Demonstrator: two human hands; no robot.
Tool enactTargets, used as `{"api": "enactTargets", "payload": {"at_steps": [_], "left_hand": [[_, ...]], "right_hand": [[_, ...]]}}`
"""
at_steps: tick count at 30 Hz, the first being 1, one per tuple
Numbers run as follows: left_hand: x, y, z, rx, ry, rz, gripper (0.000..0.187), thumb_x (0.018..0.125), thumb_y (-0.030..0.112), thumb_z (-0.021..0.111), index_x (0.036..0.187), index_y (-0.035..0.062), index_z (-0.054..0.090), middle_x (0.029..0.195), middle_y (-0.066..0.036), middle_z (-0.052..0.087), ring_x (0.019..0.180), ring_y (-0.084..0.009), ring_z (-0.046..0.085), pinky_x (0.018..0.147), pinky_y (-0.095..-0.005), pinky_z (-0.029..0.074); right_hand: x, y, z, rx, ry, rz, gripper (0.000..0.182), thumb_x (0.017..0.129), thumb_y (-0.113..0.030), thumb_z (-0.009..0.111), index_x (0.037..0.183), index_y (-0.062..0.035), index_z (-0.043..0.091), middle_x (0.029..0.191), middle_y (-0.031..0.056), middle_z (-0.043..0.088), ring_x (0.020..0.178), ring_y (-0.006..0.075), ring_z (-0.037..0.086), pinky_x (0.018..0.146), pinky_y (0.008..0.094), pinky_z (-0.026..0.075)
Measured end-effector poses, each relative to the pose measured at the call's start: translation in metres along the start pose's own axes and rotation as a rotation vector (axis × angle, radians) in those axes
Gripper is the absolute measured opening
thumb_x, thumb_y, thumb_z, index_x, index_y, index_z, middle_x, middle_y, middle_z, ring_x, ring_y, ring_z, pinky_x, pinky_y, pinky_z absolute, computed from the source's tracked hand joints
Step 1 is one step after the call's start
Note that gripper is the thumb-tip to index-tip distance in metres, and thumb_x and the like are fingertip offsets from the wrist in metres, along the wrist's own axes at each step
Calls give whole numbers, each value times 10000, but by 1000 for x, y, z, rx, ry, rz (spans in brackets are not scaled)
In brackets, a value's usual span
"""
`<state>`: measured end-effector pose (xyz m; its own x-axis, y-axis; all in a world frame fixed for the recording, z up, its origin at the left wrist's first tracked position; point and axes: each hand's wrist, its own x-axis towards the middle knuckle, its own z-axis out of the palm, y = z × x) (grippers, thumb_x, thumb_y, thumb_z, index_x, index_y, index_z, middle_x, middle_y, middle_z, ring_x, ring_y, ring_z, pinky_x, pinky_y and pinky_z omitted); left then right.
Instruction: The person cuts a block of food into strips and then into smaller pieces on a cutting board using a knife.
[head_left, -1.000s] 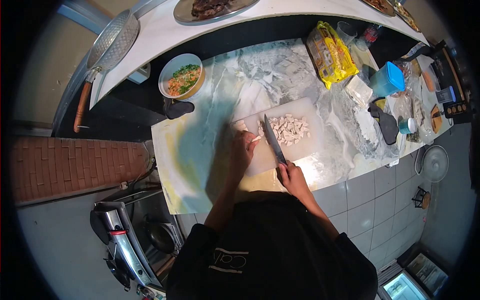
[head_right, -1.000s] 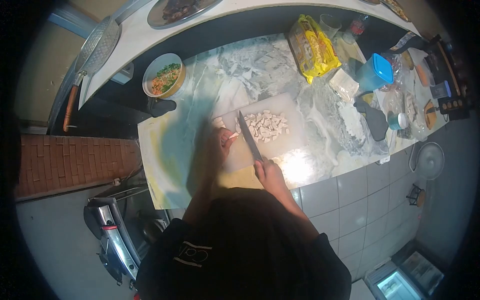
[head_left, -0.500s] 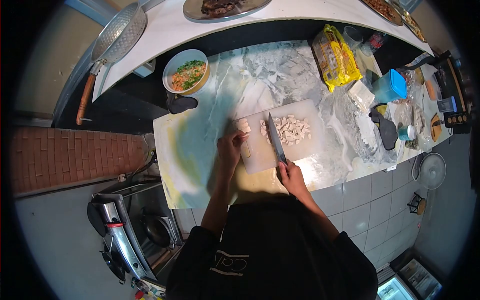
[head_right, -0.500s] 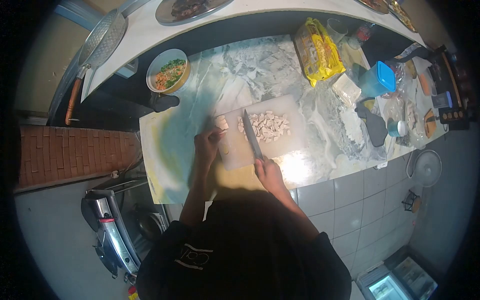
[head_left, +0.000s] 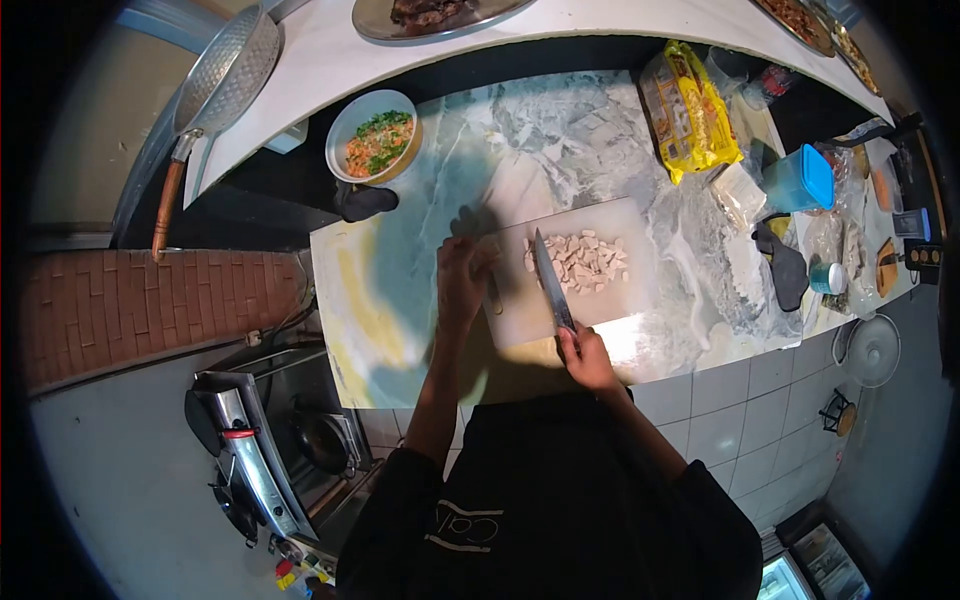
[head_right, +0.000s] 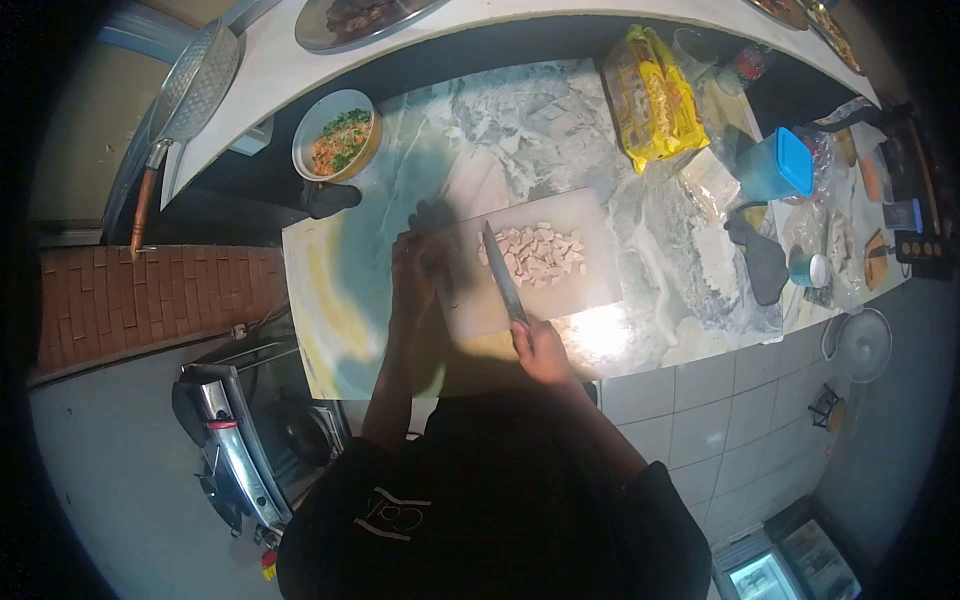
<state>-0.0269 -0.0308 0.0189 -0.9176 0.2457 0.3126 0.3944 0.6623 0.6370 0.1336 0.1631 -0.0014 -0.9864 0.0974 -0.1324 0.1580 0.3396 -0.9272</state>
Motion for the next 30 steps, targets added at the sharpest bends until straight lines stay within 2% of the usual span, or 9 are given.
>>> {"api": "enactTargets", "payload": {"at_steps": [4,6,8,12,13,17,19,22,30], "left_hand": [[4,-7,0,-3,0,121,483,689,65,770,1135,42,586,1094,-142,567,1048,-346,515,900,-439,415],[3,-11,0,-23,-45,124,474,694,72,766,1132,30,590,1128,-144,552,1049,-345,508,909,-436,412],[3,-12,-2,-53,-113,133,466,698,79,762,1129,18,595,1163,-145,537,1051,-345,501,918,-433,408],[10,-8,-12,-58,-171,156,457,710,72,764,1137,8,614,1120,-129,553,1044,-314,503,908,-399,423],[10,-7,-13,-71,-202,108,452,711,72,762,1134,10,616,1114,-131,552,1039,-315,503,901,-397,426],[9,-9,-13,-132,-244,90,397,725,69,751,1099,18,629,1081,-144,566,1006,-330,530,865,-394,442],[13,-9,-16,-125,-241,126,339,733,54,740,1055,15,639,1032,-154,589,961,-343,568,830,-405,459],[15,-13,-12,-183,-256,122,314,737,45,733,1036,12,643,996,-154,600,932,-341,586,806,-409,469],[13,-7,-9,-217,-291,101,299,749,5,697,1040,13,625,1014,-147,594,949,-366,558,812,-434,450]], "right_hand": [[0,1,1,-12,10,3,253,981,-204,500,935,38,556,581,134,499,489,175,485,481,333,393],[1,-5,1,-15,40,17,263,982,-213,504,929,39,559,583,125,499,490,146,465,476,324,384],[-1,-14,0,-105,29,156,291,973,-239,483,960,26,601,756,256,621,726,434,622,615,447,481],[-5,-13,6,-152,92,249,320,967,-243,489,990,59,594,836,300,624,765,454,622,635,462,492],[-6,-10,14,-93,242,114,312,973,-242,530,862,47,566,531,97,446,481,126,403,458,320,350],[-12,-11,19,-127,337,175,310,973,-234,528,860,53,562,531,91,439,489,119,395,458,318,346],[-10,-28,17,-141,278,319,325,961,-242,505,958,72,592,754,294,611,730,451,619,603,450,487],[-11,-23,20,-207,315,247,318,960,-231,508,981,76,591,726,286,611,704,453,616,589,435,481],[-9,-16,21,-123,365,332,330,960,-227,509,1021,88,585,761,293,618,726,420,643,623,407,489]]}}
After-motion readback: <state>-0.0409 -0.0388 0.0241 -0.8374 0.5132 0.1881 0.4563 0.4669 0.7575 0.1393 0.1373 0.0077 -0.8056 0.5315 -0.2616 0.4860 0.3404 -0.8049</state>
